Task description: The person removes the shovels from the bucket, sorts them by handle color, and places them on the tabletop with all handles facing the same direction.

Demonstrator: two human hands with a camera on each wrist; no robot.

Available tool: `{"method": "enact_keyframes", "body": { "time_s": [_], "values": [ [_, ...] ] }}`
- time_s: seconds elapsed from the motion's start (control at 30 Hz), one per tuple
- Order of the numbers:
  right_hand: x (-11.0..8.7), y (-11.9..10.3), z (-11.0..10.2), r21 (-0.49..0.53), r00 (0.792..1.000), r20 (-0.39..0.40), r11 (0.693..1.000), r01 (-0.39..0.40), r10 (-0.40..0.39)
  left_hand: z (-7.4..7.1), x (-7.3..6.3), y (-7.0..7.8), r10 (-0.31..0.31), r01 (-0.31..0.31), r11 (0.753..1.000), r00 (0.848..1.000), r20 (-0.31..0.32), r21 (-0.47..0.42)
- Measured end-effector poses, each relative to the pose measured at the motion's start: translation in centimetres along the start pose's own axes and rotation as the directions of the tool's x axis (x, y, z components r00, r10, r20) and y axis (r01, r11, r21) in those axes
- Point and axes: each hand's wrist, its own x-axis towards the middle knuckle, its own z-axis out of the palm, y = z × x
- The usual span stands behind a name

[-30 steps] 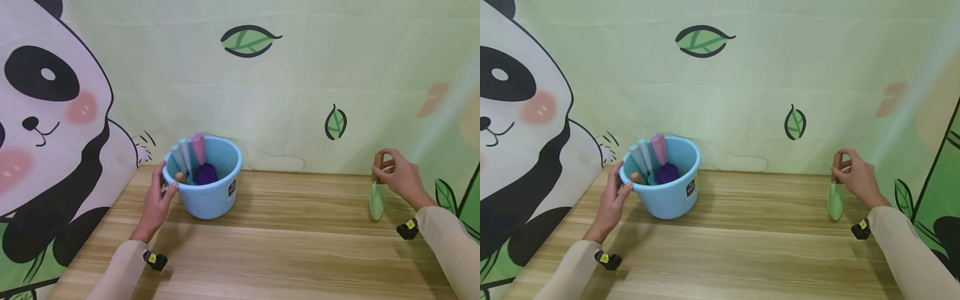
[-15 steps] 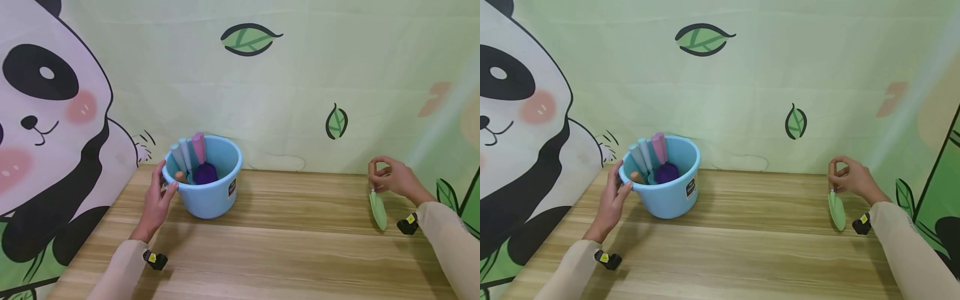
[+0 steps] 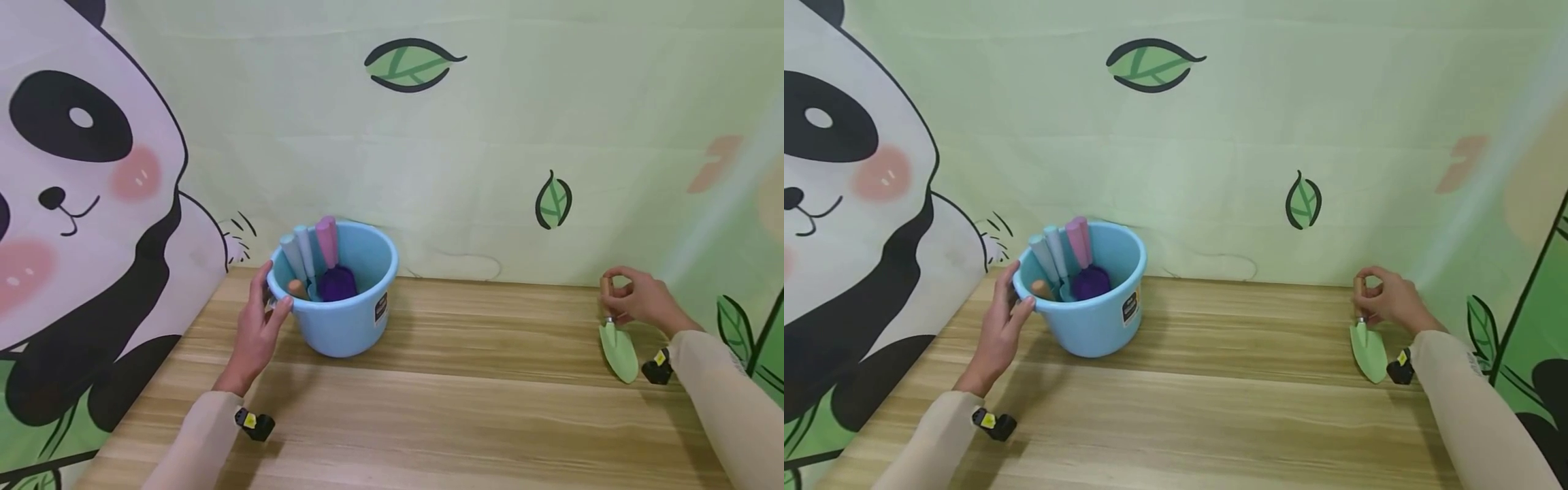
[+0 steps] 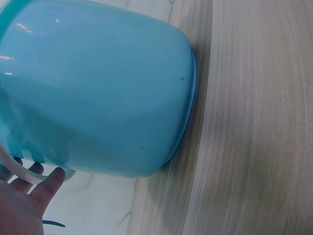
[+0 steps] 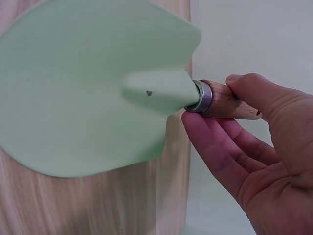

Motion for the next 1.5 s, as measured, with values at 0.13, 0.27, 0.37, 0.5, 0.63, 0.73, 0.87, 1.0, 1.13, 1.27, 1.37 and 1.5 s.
{"method": "enact_keyframes", "body": {
  "time_s": [0.13,0.27,0.37,0.5,0.63,0.73,0.87,1.0,1.13,1.27,1.37,1.5],
  "values": [
    [0.2,0.3,0.2,0.018,1.000,0.024,1.000,0.007,-0.007,0.0,0.0,-0.1,0.003,-0.003,1.000,1.000,0.000,0.000],
    [0.5,0.6,0.5,0.022,0.999,0.049,1.000,0.007,-0.008,0.0,0.0,0.0,-0.001,0.001,1.000,1.000,0.000,0.001],
    [0.7,0.9,0.8,0.006,0.997,0.072,1.000,0.014,-0.014,0.1,0.0,0.0,0.001,-0.001,1.000,1.000,-0.001,0.001],
    [0.7,1.5,1.1,-0.046,0.996,0.089,0.999,0.021,-0.017,0.1,0.0,0.1,-0.001,0.001,1.000,1.000,-0.001,0.001],
    [0.9,1.9,1.2,-0.100,0.996,0.087,0.995,0.024,-0.015,0.2,0.0,0.2,0.000,0.000,1.000,1.000,-0.001,-0.002],
    [0.9,2.0,1.3,-0.108,0.996,0.087,0.994,0.024,-0.015,0.2,0.1,0.1,0.006,-0.006,1.000,1.000,-0.004,-0.006],
    [0.9,2.1,1.4,-0.123,0.996,0.089,0.992,0.025,-0.014,0.1,0.1,0.1,0.008,-0.008,1.000,1.000,-0.005,-0.001],
    [0.9,2.3,1.5,-0.160,0.996,0.091,0.987,0.031,-0.017,0.1,0.1,0.1,0.009,-0.009,1.000,1.000,-0.006,-0.003],
    [1.1,2.5,1.6,-0.177,0.996,0.090,0.984,0.035,-0.020,0.1,0.1,0.1,0.010,-0.010,1.000,1.000,-0.006,-0.002],
    [1.1,2.6,1.5,-0.181,0.995,0.091,0.982,0.047,-0.031,0.1,0.0,0.0,0.010,-0.010,1.000,1.000,-0.006,-0.001],
    [1.0,2.5,1.5,-0.183,0.995,0.086,0.981,0.061,-0.046,0.1,0.0,0.0,0.009,-0.009,1.000,1.000,-0.005,-0.003],
    [1.0,2.4,1.6,-0.194,0.995,0.077,0.978,0.077,-0.063,0.0,0.0,0.1,0.005,-0.005,1.000,1.000,-0.003,-0.002]
  ]
}}
